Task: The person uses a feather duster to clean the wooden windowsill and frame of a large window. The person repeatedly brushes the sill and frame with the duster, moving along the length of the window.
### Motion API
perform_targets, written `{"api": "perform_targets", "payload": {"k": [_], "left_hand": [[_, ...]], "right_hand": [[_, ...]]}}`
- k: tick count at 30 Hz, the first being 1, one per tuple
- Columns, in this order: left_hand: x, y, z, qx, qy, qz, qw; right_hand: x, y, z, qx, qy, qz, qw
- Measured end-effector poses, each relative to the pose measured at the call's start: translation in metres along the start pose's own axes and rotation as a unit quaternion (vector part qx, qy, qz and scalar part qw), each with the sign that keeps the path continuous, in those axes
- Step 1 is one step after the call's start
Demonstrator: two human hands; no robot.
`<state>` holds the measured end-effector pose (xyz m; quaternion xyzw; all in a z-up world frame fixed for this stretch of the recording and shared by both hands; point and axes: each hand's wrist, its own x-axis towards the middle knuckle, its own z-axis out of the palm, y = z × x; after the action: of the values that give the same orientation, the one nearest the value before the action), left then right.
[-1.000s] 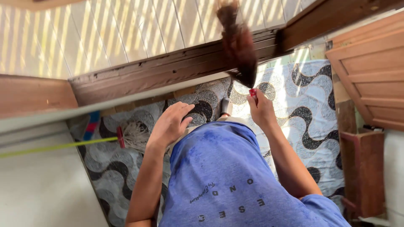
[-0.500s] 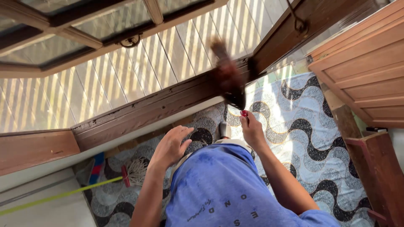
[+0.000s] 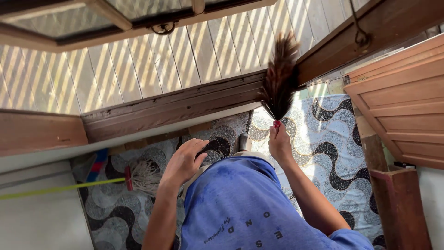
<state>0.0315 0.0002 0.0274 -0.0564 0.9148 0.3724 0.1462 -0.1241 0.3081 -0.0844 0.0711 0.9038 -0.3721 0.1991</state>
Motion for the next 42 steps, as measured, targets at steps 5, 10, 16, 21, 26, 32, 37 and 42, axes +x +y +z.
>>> {"api": "perform_targets", "payload": {"k": [5,10,16,21,26,32,37,42], "left_hand": [[-0.008,-0.010,0.009,-0.014,0.025,0.029,0.999],[-0.008,-0.020,0.017,-0.015,0.041,0.036,0.998],[-0.008,-0.031,0.026,-0.018,0.053,0.066,0.996],[-0.010,-0.032,0.026,-0.021,0.063,0.060,0.996],[-0.011,-0.028,0.024,-0.019,0.064,0.071,0.995],[-0.014,-0.024,0.021,-0.017,0.076,0.070,0.995],[-0.018,-0.025,0.021,-0.014,0.082,0.059,0.995],[-0.024,-0.024,0.021,-0.027,0.088,0.045,0.995]], "right_hand": [[-0.009,-0.027,-0.012,-0.068,-0.042,-0.064,0.995],[-0.008,-0.022,0.003,-0.034,0.006,-0.090,0.995],[-0.019,-0.028,0.000,-0.131,-0.062,-0.205,0.968],[0.006,0.016,0.015,0.021,0.015,-0.050,0.998],[0.008,0.015,0.011,0.001,-0.007,-0.040,0.999],[-0.008,-0.002,0.021,-0.038,-0.056,-0.070,0.995],[-0.006,-0.002,0.035,-0.052,-0.079,-0.138,0.986],[-0.012,-0.012,0.043,-0.061,-0.107,-0.138,0.983]]}}
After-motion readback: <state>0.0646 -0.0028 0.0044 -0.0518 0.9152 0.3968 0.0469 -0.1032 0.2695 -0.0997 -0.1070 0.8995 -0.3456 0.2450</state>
